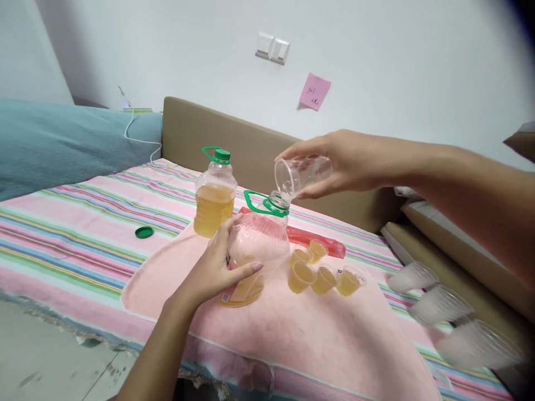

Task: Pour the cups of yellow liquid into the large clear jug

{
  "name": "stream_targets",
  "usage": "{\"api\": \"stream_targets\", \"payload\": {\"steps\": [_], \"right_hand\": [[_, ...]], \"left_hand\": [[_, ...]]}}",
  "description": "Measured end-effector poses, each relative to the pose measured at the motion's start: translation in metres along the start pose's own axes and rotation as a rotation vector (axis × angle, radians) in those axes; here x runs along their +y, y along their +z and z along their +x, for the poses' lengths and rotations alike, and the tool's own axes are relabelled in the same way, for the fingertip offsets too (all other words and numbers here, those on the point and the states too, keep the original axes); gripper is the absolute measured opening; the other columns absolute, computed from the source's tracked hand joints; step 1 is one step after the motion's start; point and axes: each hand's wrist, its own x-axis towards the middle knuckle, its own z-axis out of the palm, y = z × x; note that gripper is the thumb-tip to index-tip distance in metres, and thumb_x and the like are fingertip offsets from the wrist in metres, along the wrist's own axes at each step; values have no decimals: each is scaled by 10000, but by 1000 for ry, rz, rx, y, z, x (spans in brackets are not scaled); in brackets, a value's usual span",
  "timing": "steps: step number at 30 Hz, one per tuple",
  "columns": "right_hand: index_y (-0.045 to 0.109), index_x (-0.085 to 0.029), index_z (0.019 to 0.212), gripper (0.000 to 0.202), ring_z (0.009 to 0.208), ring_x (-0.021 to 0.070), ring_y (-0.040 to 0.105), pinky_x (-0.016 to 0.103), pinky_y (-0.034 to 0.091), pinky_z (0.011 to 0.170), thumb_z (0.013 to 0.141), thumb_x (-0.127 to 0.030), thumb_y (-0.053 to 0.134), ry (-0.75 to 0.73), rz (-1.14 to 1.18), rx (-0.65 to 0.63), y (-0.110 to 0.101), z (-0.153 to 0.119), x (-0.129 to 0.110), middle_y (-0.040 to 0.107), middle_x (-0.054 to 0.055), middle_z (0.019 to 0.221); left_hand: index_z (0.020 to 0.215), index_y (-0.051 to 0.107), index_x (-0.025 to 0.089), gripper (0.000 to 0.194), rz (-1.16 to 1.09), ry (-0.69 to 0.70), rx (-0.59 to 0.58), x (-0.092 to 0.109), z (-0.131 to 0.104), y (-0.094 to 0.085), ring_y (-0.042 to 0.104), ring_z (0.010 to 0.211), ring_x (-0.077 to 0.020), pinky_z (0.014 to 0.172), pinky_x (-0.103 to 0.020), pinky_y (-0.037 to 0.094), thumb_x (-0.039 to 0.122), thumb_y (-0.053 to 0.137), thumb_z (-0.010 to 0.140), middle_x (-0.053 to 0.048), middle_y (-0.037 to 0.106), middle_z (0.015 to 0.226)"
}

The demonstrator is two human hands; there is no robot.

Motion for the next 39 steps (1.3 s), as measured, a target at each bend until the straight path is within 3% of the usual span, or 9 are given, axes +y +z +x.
{"api": "stream_targets", "payload": {"steps": [6,12,14,17,20,25,29,35,39], "right_hand": [[876,-293,1042,464,1293,390,742,504,583,1102,605,-326,1029,7,20,47,-2,15,3,850,-20,1015],[868,-301,1030,348,1368,393,704,518,550,1134,702,-333,980,20,52,125,-3,27,9,857,-50,1093],[871,-312,1017,335,1386,393,695,508,541,1149,703,-346,984,18,3,82,-3,30,7,858,-65,1111],[876,-304,991,309,1380,376,704,472,544,1141,718,-400,984,35,-100,-22,-2,35,0,861,-83,1135],[875,-264,963,311,1346,345,729,416,554,1104,760,-487,949,58,-135,-31,-1,39,-6,862,-81,1194],[868,-238,1025,485,1342,282,729,367,548,1088,882,-681,729,-2,-209,-56,-2,40,-12,839,-125,1260],[862,-255,1076,551,1382,272,701,361,532,1117,909,-730,640,-25,-289,-112,-5,39,-11,804,-154,1340],[853,-277,1099,527,1434,311,661,427,522,1158,932,-727,636,-95,-258,-43,-3,38,13,754,-166,1426],[847,-280,1156,456,1391,341,699,495,535,1187,816,-581,882,-52,-109,13,1,16,11,809,-77,1306]], "left_hand": [[1645,265,334,999,-2,-14,1,0,1,0,329,1661,-397,1379,-674,232,664,819,882,-142,343,1784],[1647,265,331,998,-6,-16,-1,0,-1,-1,323,1663,-396,1382,-673,222,664,817,886,-143,326,1792],[1646,266,334,987,-9,-6,-3,-1,-2,-1,321,1666,-388,1382,-662,230,657,815,892,-142,328,1791],[1647,259,335,989,4,3,0,-2,-1,-1,335,1662,-387,1371,-655,267,648,817,894,-145,342,1783],[1645,263,333,990,5,8,5,-3,0,-1,332,1663,-387,1372,-655,262,652,818,891,-141,345,1782],[1652,251,330,1003,8,1,5,-4,0,0,325,1665,-382,1379,-661,236,656,817,891,-136,334,1791],[1652,253,332,1004,0,-22,7,-3,0,0,305,1673,-379,1388,-662,210,658,815,887,-123,337,1792],[1652,247,314,1005,19,0,4,-4,-1,0,328,1670,-359,1376,-633,268,660,806,893,-147,343,1787],[1653,253,324,1000,25,-1,7,-3,-1,0,337,1665,-364,1378,-640,262,650,812,891,-134,346,1789]]}}
